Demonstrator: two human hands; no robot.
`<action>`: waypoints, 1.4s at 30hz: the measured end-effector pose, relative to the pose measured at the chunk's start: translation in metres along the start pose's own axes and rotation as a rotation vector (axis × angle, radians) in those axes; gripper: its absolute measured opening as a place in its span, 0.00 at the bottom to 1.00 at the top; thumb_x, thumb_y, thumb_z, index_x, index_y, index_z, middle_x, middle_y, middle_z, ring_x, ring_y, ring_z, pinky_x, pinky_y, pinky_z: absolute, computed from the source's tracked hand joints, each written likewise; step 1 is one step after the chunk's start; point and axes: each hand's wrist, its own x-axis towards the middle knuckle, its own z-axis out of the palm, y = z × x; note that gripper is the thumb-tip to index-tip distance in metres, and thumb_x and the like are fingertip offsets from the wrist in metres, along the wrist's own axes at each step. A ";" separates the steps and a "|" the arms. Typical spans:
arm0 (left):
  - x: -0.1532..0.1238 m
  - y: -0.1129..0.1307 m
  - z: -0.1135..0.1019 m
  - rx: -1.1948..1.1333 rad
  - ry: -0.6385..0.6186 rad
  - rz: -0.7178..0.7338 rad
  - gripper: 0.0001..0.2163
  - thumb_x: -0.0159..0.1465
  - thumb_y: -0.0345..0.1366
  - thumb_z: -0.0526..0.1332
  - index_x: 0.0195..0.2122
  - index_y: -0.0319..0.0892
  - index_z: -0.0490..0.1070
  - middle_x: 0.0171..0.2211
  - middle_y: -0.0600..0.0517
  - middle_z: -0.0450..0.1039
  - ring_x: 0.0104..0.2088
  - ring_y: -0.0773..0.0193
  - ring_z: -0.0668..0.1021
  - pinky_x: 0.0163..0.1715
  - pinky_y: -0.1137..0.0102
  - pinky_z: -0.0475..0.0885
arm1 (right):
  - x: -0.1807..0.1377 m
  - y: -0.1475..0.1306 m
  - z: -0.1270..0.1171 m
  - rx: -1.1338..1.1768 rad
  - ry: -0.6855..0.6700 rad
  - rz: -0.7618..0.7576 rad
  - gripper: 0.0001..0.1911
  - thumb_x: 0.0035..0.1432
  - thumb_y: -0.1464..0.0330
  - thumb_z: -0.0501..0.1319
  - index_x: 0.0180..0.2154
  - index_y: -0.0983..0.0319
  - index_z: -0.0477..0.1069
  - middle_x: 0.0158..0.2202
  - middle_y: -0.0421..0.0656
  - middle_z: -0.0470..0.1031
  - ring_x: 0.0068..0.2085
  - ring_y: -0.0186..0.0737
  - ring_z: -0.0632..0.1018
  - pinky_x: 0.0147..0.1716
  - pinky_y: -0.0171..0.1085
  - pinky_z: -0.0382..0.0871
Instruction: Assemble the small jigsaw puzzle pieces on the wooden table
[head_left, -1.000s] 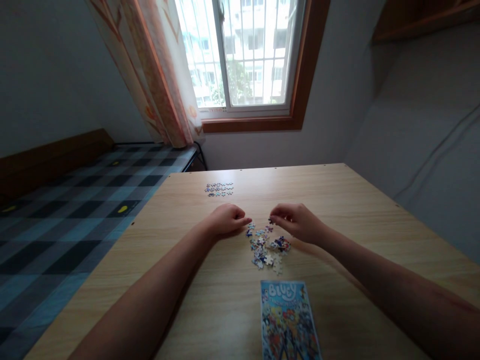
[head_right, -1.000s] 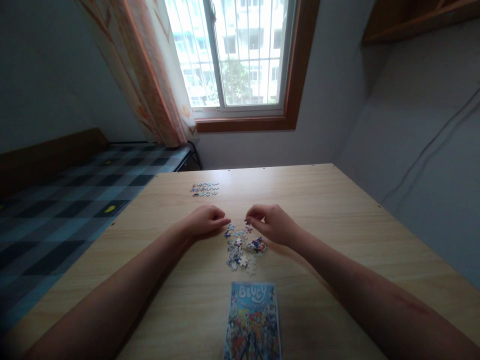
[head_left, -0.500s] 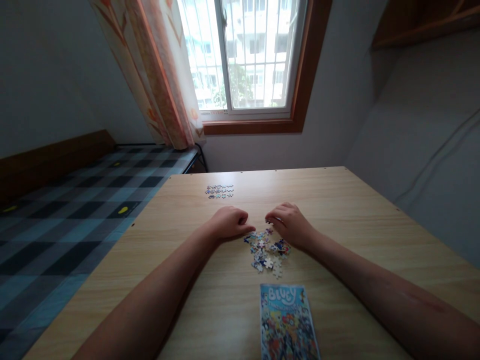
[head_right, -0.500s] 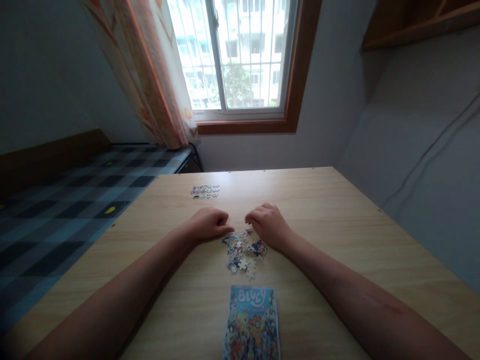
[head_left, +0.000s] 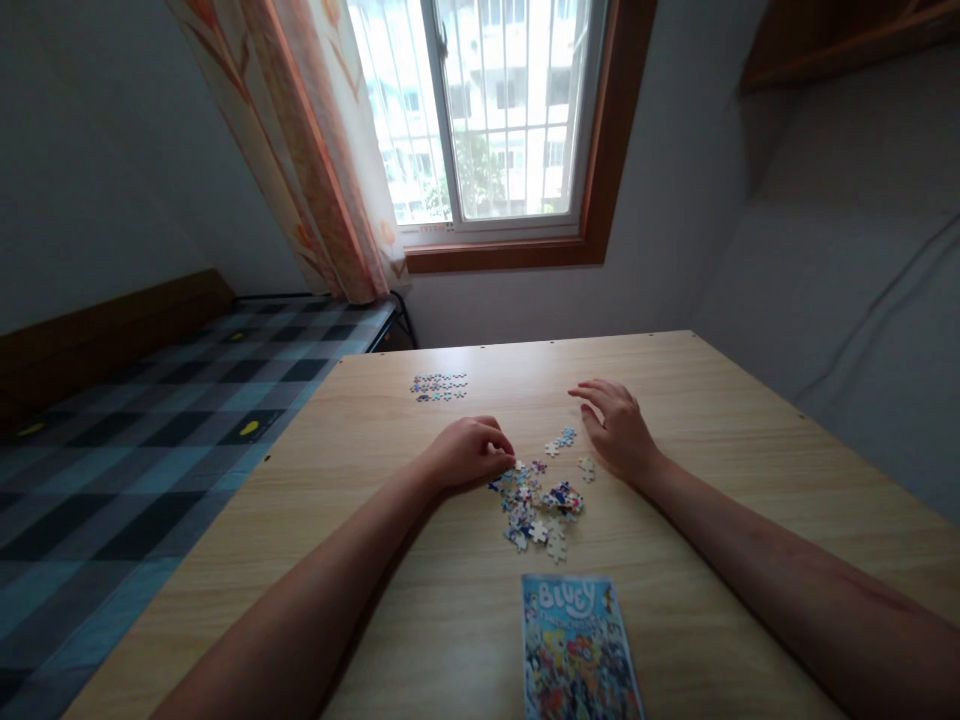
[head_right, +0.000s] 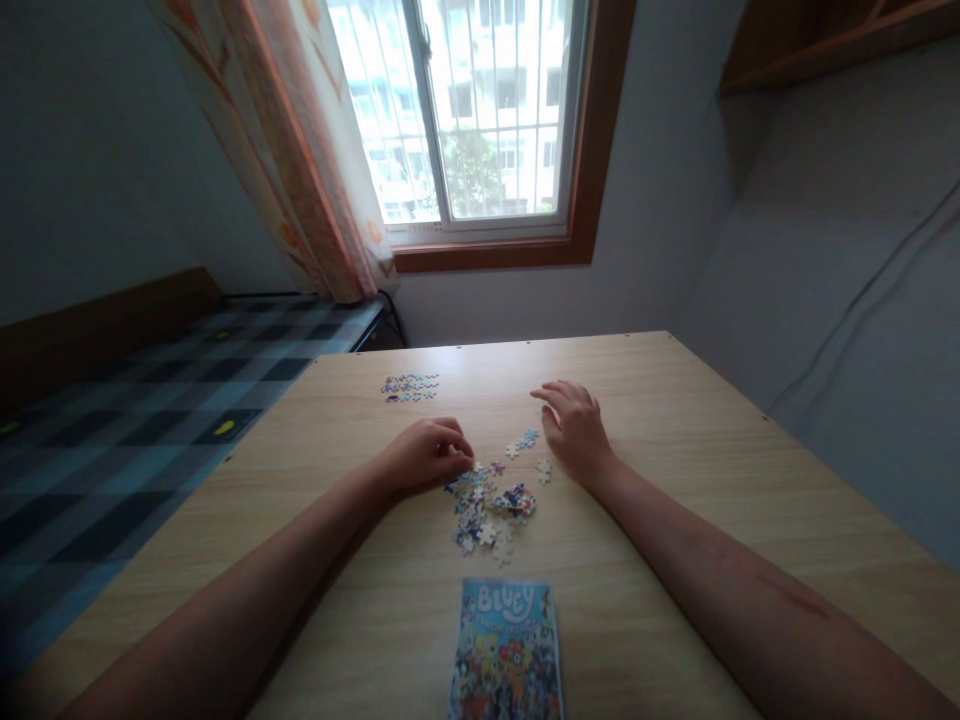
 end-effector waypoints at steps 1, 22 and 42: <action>0.000 0.001 0.001 0.001 -0.013 -0.003 0.08 0.60 0.40 0.65 0.35 0.45 0.82 0.35 0.50 0.76 0.31 0.66 0.74 0.34 0.71 0.67 | -0.001 -0.001 0.001 0.009 -0.006 -0.004 0.17 0.62 0.72 0.55 0.49 0.58 0.77 0.52 0.48 0.76 0.56 0.52 0.72 0.57 0.54 0.63; 0.003 -0.005 0.004 0.062 0.028 -0.009 0.05 0.60 0.34 0.64 0.34 0.44 0.80 0.33 0.52 0.76 0.31 0.67 0.75 0.34 0.73 0.68 | -0.005 -0.028 -0.011 0.135 -0.068 -0.334 0.10 0.60 0.73 0.61 0.40 0.56 0.78 0.48 0.44 0.78 0.58 0.50 0.71 0.57 0.54 0.65; 0.003 -0.012 0.008 0.035 0.112 0.028 0.07 0.62 0.36 0.64 0.37 0.43 0.81 0.31 0.52 0.77 0.30 0.67 0.75 0.33 0.73 0.67 | -0.032 -0.105 -0.028 0.151 -0.540 -0.586 0.08 0.60 0.66 0.65 0.42 0.53 0.78 0.62 0.41 0.68 0.68 0.51 0.59 0.68 0.60 0.43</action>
